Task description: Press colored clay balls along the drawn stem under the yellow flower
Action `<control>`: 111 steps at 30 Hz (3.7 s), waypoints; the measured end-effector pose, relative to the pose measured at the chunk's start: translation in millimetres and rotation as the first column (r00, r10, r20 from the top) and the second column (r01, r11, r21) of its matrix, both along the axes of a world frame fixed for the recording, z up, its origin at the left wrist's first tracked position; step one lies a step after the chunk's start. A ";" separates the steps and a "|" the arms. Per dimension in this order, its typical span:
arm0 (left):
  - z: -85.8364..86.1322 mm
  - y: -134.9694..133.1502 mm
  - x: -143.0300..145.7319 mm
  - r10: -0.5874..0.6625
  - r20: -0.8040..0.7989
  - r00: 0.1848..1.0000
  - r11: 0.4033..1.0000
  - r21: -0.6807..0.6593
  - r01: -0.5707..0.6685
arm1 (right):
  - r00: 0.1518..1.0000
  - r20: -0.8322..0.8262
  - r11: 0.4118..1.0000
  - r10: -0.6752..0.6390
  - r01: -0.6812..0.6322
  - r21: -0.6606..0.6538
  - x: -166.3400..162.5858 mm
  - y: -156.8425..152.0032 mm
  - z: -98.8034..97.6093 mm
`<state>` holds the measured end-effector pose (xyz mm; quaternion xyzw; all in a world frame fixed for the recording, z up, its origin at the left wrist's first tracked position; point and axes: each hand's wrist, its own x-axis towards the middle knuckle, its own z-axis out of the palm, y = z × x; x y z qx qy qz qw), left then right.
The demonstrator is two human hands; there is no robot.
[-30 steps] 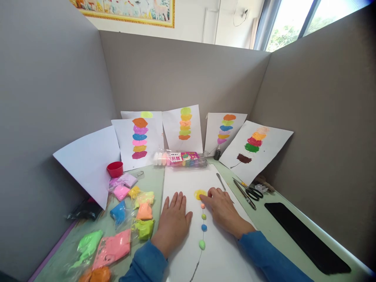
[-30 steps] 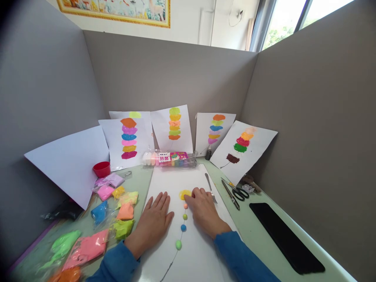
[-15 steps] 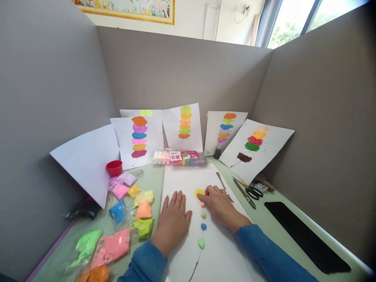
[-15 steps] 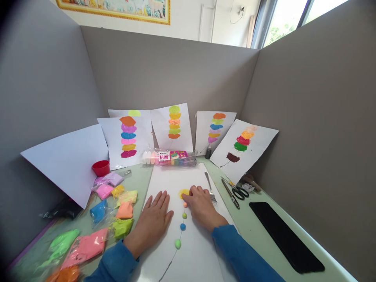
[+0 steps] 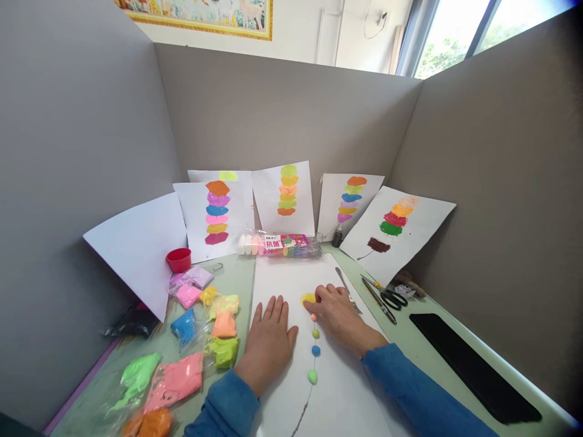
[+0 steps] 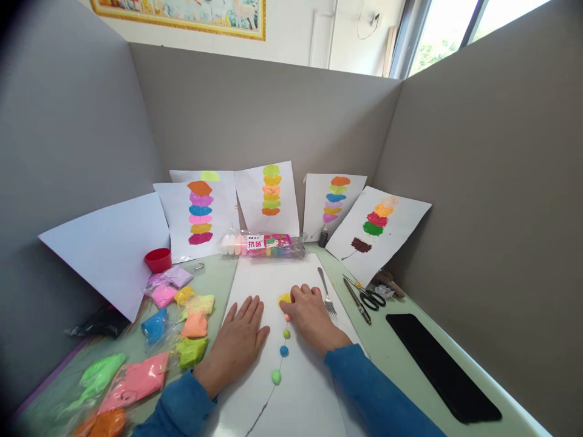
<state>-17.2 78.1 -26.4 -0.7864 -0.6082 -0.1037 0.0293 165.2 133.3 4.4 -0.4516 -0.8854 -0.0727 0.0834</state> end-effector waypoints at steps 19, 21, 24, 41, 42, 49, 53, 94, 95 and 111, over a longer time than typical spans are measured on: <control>1.7 -0.4 0.1 0.007 -0.014 1.000 1.000 -0.023 -0.008 | 0.994 0.050 0.994 0.101 -0.103 0.042 8.9 7.3 3.7; 1.9 -0.8 0.2 0.006 -0.010 1.000 1.000 -0.025 -0.006 | 0.996 0.051 0.996 0.078 -0.081 0.042 7.9 9.2 3.7; 2.3 -1.2 0.1 -0.001 0.000 1.000 1.000 -0.025 0.001 | 0.997 0.055 0.996 0.054 -0.058 0.067 6.7 12.7 1.1; 5.3 -0.4 0.9 0.004 0.006 1.000 0.999 -0.043 -0.004 | 0.992 -0.119 0.999 -0.030 0.025 -0.043 11.2 4.2 -14.7; 5.3 -0.4 0.8 0.003 0.007 1.000 0.999 -0.042 -0.003 | 0.991 -0.127 0.998 -0.029 0.021 -0.060 10.7 4.2 -16.0; 4.2 -2.4 -0.5 0.002 0.006 1.000 0.999 -0.035 -0.002 | 0.990 -0.140 0.997 -0.032 0.021 -0.077 12.3 6.1 -12.8; 2.7 -1.7 -0.3 0.004 0.007 1.000 1.000 -0.019 -0.003 | 0.998 -0.057 1.000 0.008 -0.008 0.011 7.9 6.3 -4.7; -0.5 -0.2 -0.8 0.004 -0.003 1.000 1.000 -0.021 -0.004 | 0.963 -0.153 0.967 -0.223 0.199 -0.161 14.7 -11.9 -14.0; -0.4 0.0 -0.7 0.005 -0.007 1.000 1.000 -0.026 -0.005 | 0.962 -0.152 0.966 -0.226 0.201 -0.162 13.8 -11.3 -13.9; 2.7 -1.1 -0.1 0.007 -0.018 1.000 0.999 -0.036 -0.008 | 0.992 0.007 0.992 -0.124 0.124 0.026 -2.7 -9.8 1.7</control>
